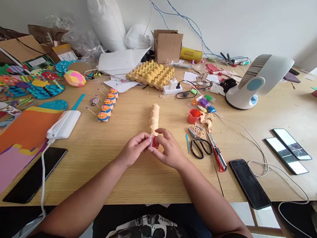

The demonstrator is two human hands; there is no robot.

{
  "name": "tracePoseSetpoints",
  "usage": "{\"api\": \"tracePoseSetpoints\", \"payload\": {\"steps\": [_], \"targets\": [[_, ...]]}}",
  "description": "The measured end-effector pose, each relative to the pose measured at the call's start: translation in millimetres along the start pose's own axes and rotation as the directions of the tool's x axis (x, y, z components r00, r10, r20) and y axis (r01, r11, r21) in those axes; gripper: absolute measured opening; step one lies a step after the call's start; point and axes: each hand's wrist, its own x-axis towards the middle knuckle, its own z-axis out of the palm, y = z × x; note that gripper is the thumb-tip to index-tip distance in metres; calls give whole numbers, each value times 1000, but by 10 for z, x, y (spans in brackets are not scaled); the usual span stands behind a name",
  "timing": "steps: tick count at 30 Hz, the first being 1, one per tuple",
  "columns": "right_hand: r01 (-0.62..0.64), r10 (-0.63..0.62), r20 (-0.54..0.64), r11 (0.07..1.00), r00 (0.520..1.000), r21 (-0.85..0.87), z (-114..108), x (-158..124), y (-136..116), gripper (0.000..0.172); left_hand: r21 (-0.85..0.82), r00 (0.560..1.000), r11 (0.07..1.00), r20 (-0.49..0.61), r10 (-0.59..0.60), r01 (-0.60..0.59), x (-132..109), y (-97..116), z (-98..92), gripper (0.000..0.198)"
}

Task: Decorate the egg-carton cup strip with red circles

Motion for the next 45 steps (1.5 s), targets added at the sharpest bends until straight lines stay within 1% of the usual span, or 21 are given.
{"api": "tracePoseSetpoints", "payload": {"steps": [1, 3, 6, 9, 15, 18, 20, 23, 25, 27, 31, 34, 37, 40, 41, 43, 45], "targets": [[-16, 15, 15, 998, 1000, 55, 20, 2, -9, 25, -6, 1000, 1000, 24, 0, 0, -4, -8, 16, 30], [-35, 30, 50, 994, 998, 105, 50, 9, -19, 25, -19, 998, 1000, 69, 7, -6, -7, -25, 38, 27], [-20, 16, 68, 998, 998, 66, 62, 18, -18, 27, -42, 994, 999, 109, 4, 0, 3, -43, 39, 24], [23, -24, 51, 1000, 998, 16, 55, 24, -11, 28, -28, 995, 999, 100, -12, 15, 15, -45, 11, 23], [44, -43, 16, 998, 999, -47, 38, 32, -13, 22, 158, 998, 987, 58, 6, -15, 2, -1, -19, 21], [43, -42, 22, 998, 999, -36, 29, 31, -13, 16, 197, 998, 980, 64, 18, -30, 5, 4, -25, 22], [38, -38, 31, 999, 999, 1, 23, 28, -6, 14, 165, 997, 986, 77, 10, -22, 16, -2, -36, 23], [20, -25, 51, 995, 998, 94, 13, 25, 12, 12, 41, 995, 999, 96, -31, 27, 36, -17, -56, 26], [-4, -9, 70, 985, 998, 173, 1, 28, 18, 11, -24, 993, 997, 102, -66, 69, 46, -28, -66, 27], [-44, 20, 93, 965, 995, 258, -18, 35, 13, 12, -52, 991, 994, 97, -90, 95, 52, -40, -72, 28], [-121, 76, 130, 917, 989, 380, -48, 46, 1, 18, -75, 992, 993, 95, -88, 95, 54, -45, -68, 30], [-177, 124, 148, 882, 981, 436, -21, 34, 37, 21, -54, 993, 996, 97, -66, 72, 45, -23, -52, 31], [-247, 212, 127, 822, 969, 514, 58, 9, 102, 21, -20, 994, 999, 97, -44, 46, 32, -2, -27, 31], [-318, 308, 120, 747, 944, 583, 139, -9, 137, 25, 7, 995, 1000, 95, -30, 30, 19, 5, 0, 30], [-333, 333, 113, 737, 936, 588, 157, -11, 133, 26, 23, 995, 999, 95, -26, 24, 13, 7, 9, 30], [-331, 353, 69, 768, 933, 548, 175, -12, 106, 26, 92, 997, 996, 83, 3, -10, 1, 14, 27, 28], [-273, 311, -19, 860, 950, 432, 174, -12, 64, 22, 233, 995, 968, 64, 75, -88, -13, 22, 42, 25]]}}
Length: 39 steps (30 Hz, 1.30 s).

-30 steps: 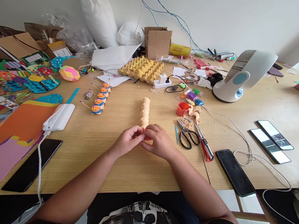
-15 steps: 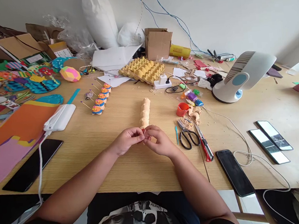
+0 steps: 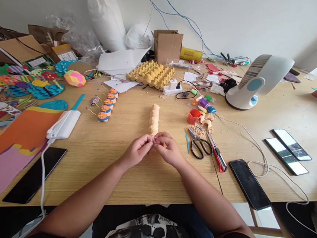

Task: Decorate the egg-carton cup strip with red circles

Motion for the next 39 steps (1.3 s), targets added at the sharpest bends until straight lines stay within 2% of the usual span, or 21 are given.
{"api": "tracePoseSetpoints", "payload": {"steps": [3, 6, 9, 13, 16, 19, 20, 22, 24, 27, 31, 33, 37, 39], "targets": [[192, -214, -46, 935, 976, -298, 8, -18, -54, 14, 273, 993, 957, -37, 116, -102, -17, 0, 12, 24], [309, -363, -14, 813, 932, -494, 15, -26, -84, 9, 420, 984, 896, -37, 175, -144, -28, -20, 18, 23], [367, -436, 5, 750, 900, -551, 29, -26, -102, 11, 476, 978, 868, -69, 196, -140, -32, -29, 26, 22], [394, -510, -53, 723, 859, -568, 36, -32, -137, 16, 470, 972, 876, -136, 191, -106, -33, -7, 29, 21], [380, -499, -71, 737, 864, -559, 9, -37, -170, 14, 446, 967, 890, -171, 191, -97, -30, -2, 12, 25], [354, -412, -9, 794, 911, -494, -45, -25, -187, 6, 342, 971, 936, -184, 154, -83, -26, -14, -21, 29], [347, -381, 22, 814, 924, -466, -65, -17, -186, 8, 291, 974, 954, -184, 134, -76, -25, -18, -33, 30], [337, -342, 71, 832, 937, -441, -105, 5, -172, 33, 209, 980, 976, -173, 101, -64, -24, -20, -57, 32], [331, -320, 103, 828, 942, -453, -140, 25, -151, 48, 189, 981, 980, -164, 100, -68, -23, -14, -79, 33], [334, -308, 131, 824, 942, -458, -180, 40, -126, 42, 228, 979, 969, -154, 131, -94, -15, -2, -107, 32], [370, -352, 128, 806, 927, -461, -211, 39, -117, 35, 274, 971, 954, -167, 170, -120, 0, 6, -127, 28], [381, -373, 117, 790, 921, -481, -223, 40, -115, 33, 291, 949, 944, -222, 222, -153, -3, 18, -130, 21], [394, -409, 95, 749, 907, -534, -245, 51, -106, 36, 392, 855, 886, -340, 391, -248, -22, 65, -134, 10], [395, -413, 100, 731, 905, -556, -250, 55, -101, 40, 451, 856, 858, -316, 410, -244, -24, 78, -140, 9]]}}
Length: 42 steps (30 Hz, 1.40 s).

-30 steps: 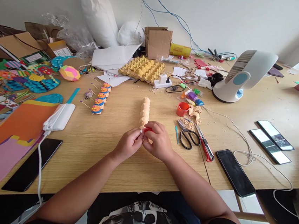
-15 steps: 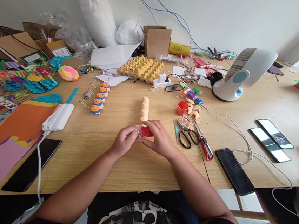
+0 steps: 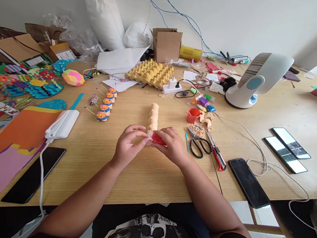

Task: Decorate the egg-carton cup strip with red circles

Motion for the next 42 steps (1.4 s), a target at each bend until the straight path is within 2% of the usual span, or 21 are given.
{"api": "tracePoseSetpoints", "payload": {"steps": [2, 5, 8, 11, 14, 17, 22, 27, 30, 33, 36, 38, 40, 42], "targets": [[-1, 1, 18, 1000, 1000, -23, 5, -3, 4, 43, 14, 998, 1000, 53, -22, 21, 5, -14, 2, 12], [8, -7, 37, 999, 999, -40, 20, -16, 7, 47, -32, 985, 992, 125, -120, 125, 4, -68, 19, 19], [34, -32, 46, 999, 998, -40, 40, -32, 4, 50, -110, 936, 950, 236, -261, 292, -6, -134, 33, 27], [53, -51, 50, 998, 997, -36, 57, -42, -5, 49, -173, 880, 895, 332, -339, 410, -13, -181, 37, 30], [71, -70, 39, 997, 997, -32, 68, -40, -15, 49, -214, 859, 862, 354, -370, 459, -19, -197, 47, 31], [87, -86, 41, 996, 995, -34, 82, -40, -19, 51, -241, 861, 843, 315, -400, 480, -36, -195, 78, 31], [45, -42, 67, 998, 997, -53, 114, -61, -22, 58, -261, 908, 876, 227, -353, 406, -64, -176, 122, 26], [15, -6, 75, 992, 997, -122, 110, -70, -20, 58, -82, 977, 982, 140, -160, 173, -21, -105, 94, 12], [11, -1, 68, 989, 998, -149, 93, -66, -22, 53, -29, 994, 998, 101, -45, 48, 1, -65, 76, 9], [-2, 11, 53, 987, 999, -160, 87, -60, -33, 45, -28, 996, 999, 81, -28, 30, -9, -55, 75, 7], [-39, 44, 32, 990, 999, -134, 91, -49, -38, 39, -102, 991, 988, 78, -104, 112, -24, -85, 82, 8], [-102, 103, 4, 987, 995, -128, 91, -41, -24, 35, -223, 972, 946, 59, -228, 235, -15, -125, 84, 15], [-200, 196, -46, 971, 980, -131, 88, -33, 4, 32, -392, 913, 836, 25, -407, 383, 10, -167, 83, 22], [-289, 280, -86, 950, 956, -120, 84, -27, 36, 32, -536, 845, 712, 6, -534, 454, 34, -194, 84, 30]]}}
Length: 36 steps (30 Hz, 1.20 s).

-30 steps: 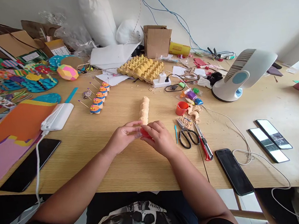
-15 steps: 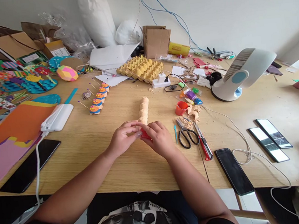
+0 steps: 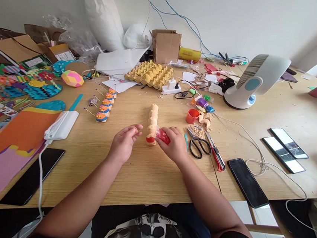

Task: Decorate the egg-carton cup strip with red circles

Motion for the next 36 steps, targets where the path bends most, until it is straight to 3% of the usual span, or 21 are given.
{"api": "tracePoseSetpoints", "payload": {"steps": [3, 6, 10, 13, 15, 17, 20, 22, 25, 27, 31, 36], "targets": [[-45, 45, 15, 999, 999, 29, 12, 6, 21, 35, -48, 997, 998, 63, 38, -34, -14, -4, 23, 37], [-36, 33, 42, 997, 999, 68, 42, -7, -2, 37, 74, 959, 968, 174, 225, -240, -103, -13, 67, 43], [-50, 39, 73, 987, 997, 156, 93, -34, -66, 36, 337, 848, 780, 253, 465, -528, -202, -31, 92, 48], [-78, 52, 103, 959, 993, 273, 122, -47, -98, 39, 461, 791, 645, 290, 539, -609, -207, -33, 72, 43], [-133, 79, 145, 903, 986, 409, 134, -51, -105, 40, 485, 776, 611, 297, 557, -625, -192, -27, 56, 39], [-240, 111, 245, 763, 963, 600, 140, -53, -108, 38, 485, 762, 595, 308, 570, -641, -179, -21, 48, 38], [-429, 135, 414, 439, 900, 790, 144, -53, -119, 34, 428, 767, 639, 303, 566, -640, -174, -21, 57, 38], [-481, 170, 450, 316, 877, 818, 143, -50, -133, 38, 369, 810, 722, 259, 526, -586, -176, -29, 67, 43], [-498, 220, 450, 292, 866, 816, 129, -37, -148, 43, 316, 882, 825, 222, 415, -468, -177, -40, 72, 53], [-513, 227, 462, 299, 857, 805, 118, -30, -146, 41, 308, 901, 851, 226, 370, -426, -178, -42, 68, 52], [-536, 216, 491, 295, 844, 791, 114, -31, -122, 33, 317, 887, 832, 248, 390, -454, -191, -26, 67, 45], [-487, 237, 427, 354, 872, 798, 117, -34, -122, 34, 334, 846, 790, 345, 405, -514, -207, -1, 83, 48]]}}
